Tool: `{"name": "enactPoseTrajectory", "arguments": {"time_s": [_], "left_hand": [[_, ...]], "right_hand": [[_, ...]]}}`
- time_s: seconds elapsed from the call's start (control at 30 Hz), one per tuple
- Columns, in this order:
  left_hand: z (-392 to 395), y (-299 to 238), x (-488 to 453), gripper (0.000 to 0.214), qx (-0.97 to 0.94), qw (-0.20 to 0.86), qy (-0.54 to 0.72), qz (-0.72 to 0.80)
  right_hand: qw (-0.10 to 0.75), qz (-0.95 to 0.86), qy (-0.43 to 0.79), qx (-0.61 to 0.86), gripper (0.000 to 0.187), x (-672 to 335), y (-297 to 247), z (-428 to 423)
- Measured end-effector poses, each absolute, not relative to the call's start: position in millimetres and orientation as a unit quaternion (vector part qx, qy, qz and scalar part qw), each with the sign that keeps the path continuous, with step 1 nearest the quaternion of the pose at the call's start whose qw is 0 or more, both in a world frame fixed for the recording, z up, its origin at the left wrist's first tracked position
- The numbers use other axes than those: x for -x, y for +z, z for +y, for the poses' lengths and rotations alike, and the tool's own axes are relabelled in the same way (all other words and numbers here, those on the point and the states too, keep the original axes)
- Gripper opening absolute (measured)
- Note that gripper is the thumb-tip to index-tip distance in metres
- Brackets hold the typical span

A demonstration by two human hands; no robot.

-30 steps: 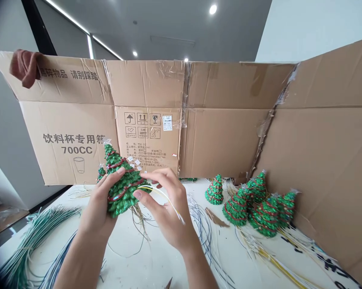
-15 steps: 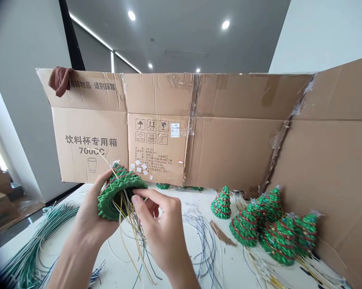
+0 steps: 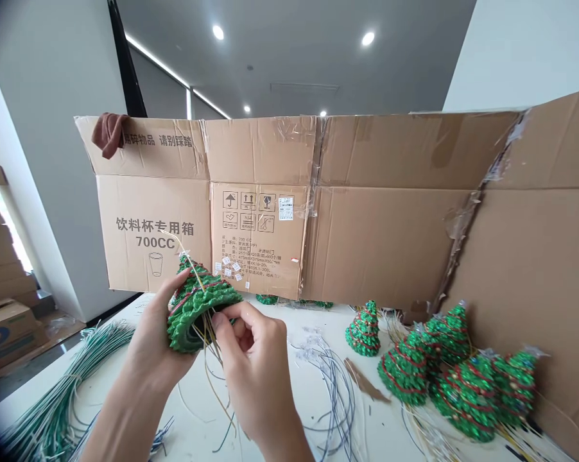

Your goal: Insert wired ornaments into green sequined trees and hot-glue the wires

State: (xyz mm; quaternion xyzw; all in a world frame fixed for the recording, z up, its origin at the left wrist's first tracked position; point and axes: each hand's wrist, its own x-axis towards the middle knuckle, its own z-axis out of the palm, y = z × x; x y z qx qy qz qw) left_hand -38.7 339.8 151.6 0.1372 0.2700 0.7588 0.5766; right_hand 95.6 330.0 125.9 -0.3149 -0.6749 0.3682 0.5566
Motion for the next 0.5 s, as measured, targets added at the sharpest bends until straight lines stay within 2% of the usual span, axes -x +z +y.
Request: {"name": "enactPoseTrajectory", "arguments": {"time_s": [0.17, 0.33, 0.43, 0.5], "left_hand": [[331.4, 156.8, 40.1, 0.008, -0.102, 0.574, 0.775, 0.243], [329.4, 158.2, 42.8, 0.005, -0.098, 0.564, 0.784, 0.238], [330.4, 157.7, 41.3, 0.006, -0.106, 0.565, 0.785, 0.231], [330.1, 157.9, 39.7, 0.009, -0.110, 0.561, 0.789, 0.226]], "right_hand": [[0.493, -0.723, 0.344, 0.340, 0.028, -103.5, 127.7, 325.8], [0.434, -0.744, 0.377, 0.340, 0.028, -115.7, 131.8, 321.6], [0.426, -0.749, 0.384, 0.332, 0.030, -118.9, 133.0, 320.5], [0.450, -0.753, 0.351, 0.328, 0.032, -119.6, 133.7, 320.6]]}}
